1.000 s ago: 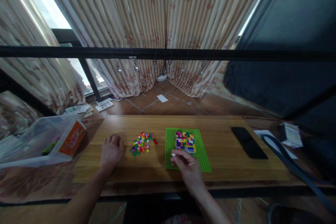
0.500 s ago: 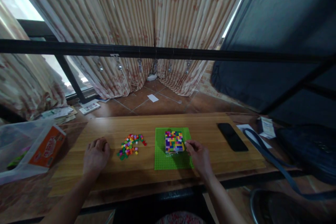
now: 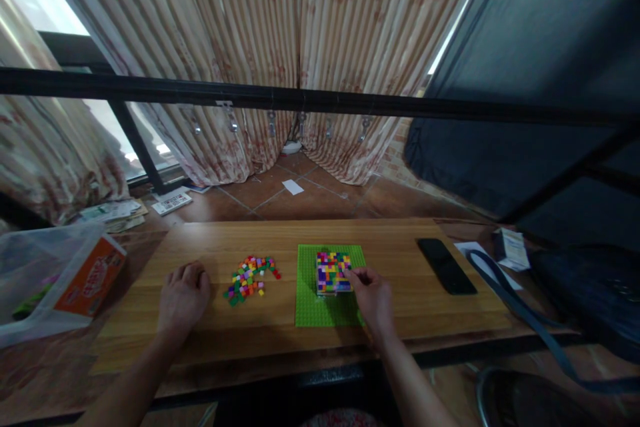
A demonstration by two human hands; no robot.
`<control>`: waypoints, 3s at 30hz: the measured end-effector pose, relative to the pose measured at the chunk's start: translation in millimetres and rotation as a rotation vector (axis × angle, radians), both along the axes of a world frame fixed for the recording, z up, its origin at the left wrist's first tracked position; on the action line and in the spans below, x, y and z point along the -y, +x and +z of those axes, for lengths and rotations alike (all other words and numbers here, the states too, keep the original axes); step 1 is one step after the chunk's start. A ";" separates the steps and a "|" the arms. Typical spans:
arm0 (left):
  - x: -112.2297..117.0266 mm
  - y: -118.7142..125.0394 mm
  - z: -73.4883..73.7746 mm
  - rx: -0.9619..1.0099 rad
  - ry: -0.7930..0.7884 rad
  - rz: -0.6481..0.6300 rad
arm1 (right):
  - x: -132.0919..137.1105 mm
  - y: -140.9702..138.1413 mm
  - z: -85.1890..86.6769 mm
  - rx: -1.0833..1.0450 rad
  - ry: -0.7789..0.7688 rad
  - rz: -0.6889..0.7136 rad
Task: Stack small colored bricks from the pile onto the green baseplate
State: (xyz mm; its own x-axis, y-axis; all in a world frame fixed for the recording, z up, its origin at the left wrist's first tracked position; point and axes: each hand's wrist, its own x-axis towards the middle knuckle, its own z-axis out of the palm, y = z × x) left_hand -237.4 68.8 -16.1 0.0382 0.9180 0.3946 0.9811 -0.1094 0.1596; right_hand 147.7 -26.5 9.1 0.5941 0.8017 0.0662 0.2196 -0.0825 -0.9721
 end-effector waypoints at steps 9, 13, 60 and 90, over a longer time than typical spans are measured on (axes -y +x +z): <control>0.5 1.0 -0.2 0.021 0.008 0.000 | 1.2 3.1 -6.2 -0.301 0.035 -0.032; 0.0 0.6 -1.0 0.006 0.004 -0.003 | 4.2 2.4 -3.2 -0.318 0.060 -0.055; 9.5 11.8 5.9 0.088 -0.047 0.045 | 19.0 -118.8 9.7 0.376 0.076 0.512; 3.9 5.5 3.3 0.043 0.006 0.004 | 45.2 -29.3 11.8 0.019 0.074 0.152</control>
